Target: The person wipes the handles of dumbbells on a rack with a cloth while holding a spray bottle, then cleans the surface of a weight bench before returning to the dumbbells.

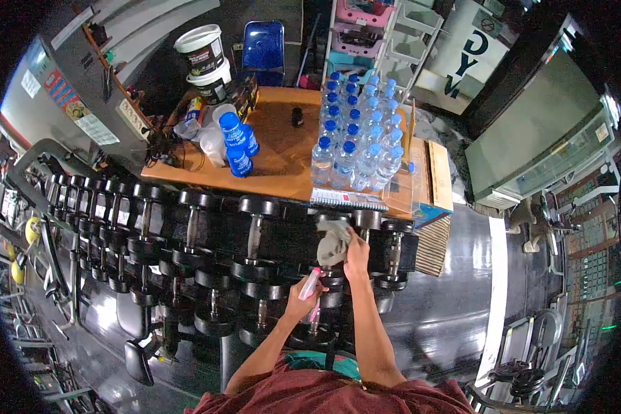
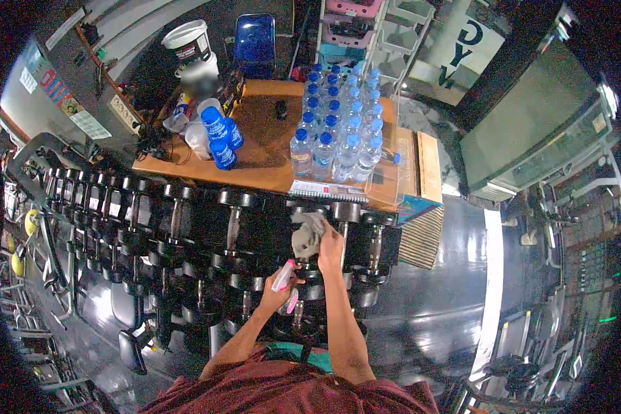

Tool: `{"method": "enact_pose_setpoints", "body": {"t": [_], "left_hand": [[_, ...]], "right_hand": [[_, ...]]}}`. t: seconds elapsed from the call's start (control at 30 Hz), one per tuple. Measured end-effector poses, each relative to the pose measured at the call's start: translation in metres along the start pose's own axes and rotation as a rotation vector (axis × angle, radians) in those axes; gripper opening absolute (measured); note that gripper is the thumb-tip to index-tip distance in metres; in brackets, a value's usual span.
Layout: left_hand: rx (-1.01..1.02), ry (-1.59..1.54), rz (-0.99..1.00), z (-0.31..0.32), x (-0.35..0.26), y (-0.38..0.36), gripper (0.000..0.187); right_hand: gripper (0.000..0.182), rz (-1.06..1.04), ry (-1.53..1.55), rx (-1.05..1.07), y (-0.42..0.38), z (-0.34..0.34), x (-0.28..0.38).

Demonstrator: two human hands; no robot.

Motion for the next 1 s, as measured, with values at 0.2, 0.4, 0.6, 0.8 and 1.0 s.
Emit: {"method": "enact_pose_setpoints", "body": {"t": [0.2,0.4,0.6,0.8,1.0], "left_hand": [[-0.113,0.039,-0.076,-0.021,-0.011,-0.007,0.015],[-0.08,-0.012,-0.158,-0.026,-0.024,-0.021,0.007],[-0.08,0.104,-0.291,-0.016,-0.022,-0.036,0.015],[-0.085,0.346,-0.193,-0.008,-0.025,-0.029,0.018],[-0.16,0.315,-0.206,-0.004,-0.04,-0.012,0.019]], "right_hand": [[0.037,-0.236,-0.033,-0.107,-0.04,-0.036,0.039],[0.043,-0.221,-0.177,-0.287,-0.088,-0.097,0.022],[0.034,-0.183,0.101,-0.218,-0.13,-0.094,0.019],[0.032,-0.178,0.147,-0.17,-0.132,-0.087,0.019],[0.045,-0.133,-0.074,-0.269,-0.119,-0.09,0.009]]}}
Point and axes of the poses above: each hand's wrist, its own y-axis towards the middle knuckle, its own z-axis out of the palm, x = y × z, the point moved 5 cm from there along y, towards the middle knuckle, and after that the axes turned 12 degrees about x, right-handed, at the moved point
